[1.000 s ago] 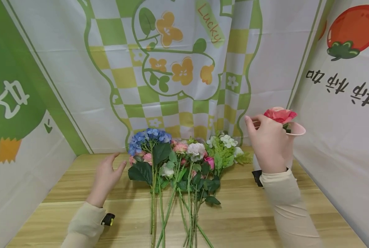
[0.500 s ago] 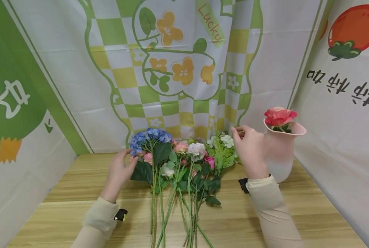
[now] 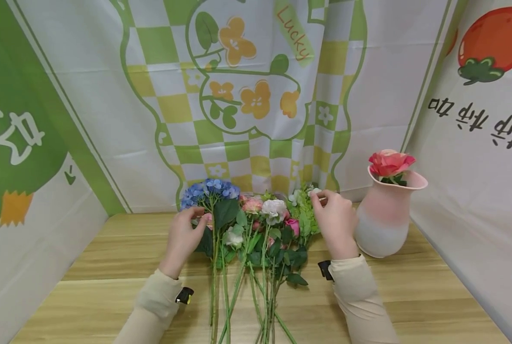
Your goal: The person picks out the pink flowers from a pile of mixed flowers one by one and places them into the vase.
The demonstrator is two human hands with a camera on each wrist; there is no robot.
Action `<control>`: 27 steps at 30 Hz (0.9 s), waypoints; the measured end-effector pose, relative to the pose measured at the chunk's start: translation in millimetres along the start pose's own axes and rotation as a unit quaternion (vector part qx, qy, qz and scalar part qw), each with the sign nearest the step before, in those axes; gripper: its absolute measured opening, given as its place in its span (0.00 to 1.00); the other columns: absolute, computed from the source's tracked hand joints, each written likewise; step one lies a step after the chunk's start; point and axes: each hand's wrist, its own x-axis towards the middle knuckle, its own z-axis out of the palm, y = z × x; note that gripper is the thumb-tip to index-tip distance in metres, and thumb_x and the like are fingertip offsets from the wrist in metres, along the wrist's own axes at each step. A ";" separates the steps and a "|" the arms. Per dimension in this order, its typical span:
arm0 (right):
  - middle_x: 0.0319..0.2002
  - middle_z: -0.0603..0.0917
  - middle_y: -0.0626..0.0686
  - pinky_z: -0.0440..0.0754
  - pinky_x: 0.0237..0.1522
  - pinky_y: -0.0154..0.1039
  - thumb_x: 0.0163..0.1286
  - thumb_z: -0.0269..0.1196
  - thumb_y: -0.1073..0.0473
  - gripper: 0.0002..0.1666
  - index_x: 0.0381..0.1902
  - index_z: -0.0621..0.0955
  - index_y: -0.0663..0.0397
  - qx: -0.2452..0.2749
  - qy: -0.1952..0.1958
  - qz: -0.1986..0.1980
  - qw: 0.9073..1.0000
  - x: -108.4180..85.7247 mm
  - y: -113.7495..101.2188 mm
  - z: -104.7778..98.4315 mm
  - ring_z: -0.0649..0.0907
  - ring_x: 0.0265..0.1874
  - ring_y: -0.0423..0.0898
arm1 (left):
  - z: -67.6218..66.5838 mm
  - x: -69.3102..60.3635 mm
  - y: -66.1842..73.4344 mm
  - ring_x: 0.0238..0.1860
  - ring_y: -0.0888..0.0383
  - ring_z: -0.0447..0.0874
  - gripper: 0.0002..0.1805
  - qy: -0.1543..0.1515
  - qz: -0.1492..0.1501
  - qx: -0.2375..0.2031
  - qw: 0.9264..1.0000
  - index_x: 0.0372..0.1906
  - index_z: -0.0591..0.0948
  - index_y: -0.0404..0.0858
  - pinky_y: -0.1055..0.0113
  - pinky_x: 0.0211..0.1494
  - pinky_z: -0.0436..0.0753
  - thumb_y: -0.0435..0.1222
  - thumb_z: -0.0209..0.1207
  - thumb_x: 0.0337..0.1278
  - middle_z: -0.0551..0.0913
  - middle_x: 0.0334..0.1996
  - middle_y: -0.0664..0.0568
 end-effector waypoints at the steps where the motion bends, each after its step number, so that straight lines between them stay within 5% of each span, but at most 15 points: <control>1: 0.34 0.88 0.55 0.70 0.15 0.35 0.70 0.49 0.35 0.30 0.46 0.84 0.50 -0.003 -0.002 0.004 1.000 -0.3 0.6 1.4 0.82 0.22 0.47 | 1.4 0.1 1.3 0.42 0.44 0.79 0.13 0.000 0.004 0.000 1.000 0.44 0.83 0.33 0.53 0.49 0.75 0.36 0.58 0.60 0.84 0.39 0.40; 9: 0.34 0.88 0.54 0.70 0.15 0.36 0.70 0.50 0.36 0.28 0.44 0.85 0.50 -0.010 -0.019 0.018 1.000 -3.5 5.5 10.4 0.83 0.24 0.49 | 12.4 -0.1 6.3 0.39 0.45 0.80 0.10 -0.005 0.018 0.004 1.000 0.41 0.84 0.34 0.47 0.53 0.72 0.36 0.63 0.56 0.85 0.36 0.44; 15: 0.33 0.88 0.53 0.71 0.16 0.37 0.70 0.51 0.37 0.26 0.43 0.85 0.50 -0.009 -0.025 0.014 1.000 -4.2 5.7 14.2 0.83 0.25 0.49 | 18.1 3.1 15.2 0.37 0.49 0.78 0.08 -0.021 0.012 -0.003 1.000 0.40 0.85 0.36 0.55 0.41 0.77 0.35 0.63 0.57 0.84 0.34 0.46; 27: 0.34 0.88 0.53 0.74 0.18 0.41 0.69 0.54 0.39 0.24 0.43 0.85 0.50 -0.023 -0.022 -0.007 0.999 -7.3 1.7 20.9 0.85 0.27 0.52 | 55.3 31.8 42.4 0.38 0.50 0.79 0.06 -0.098 0.036 0.030 0.994 0.37 0.86 0.38 0.57 0.45 0.78 0.34 0.64 0.55 0.84 0.33 0.49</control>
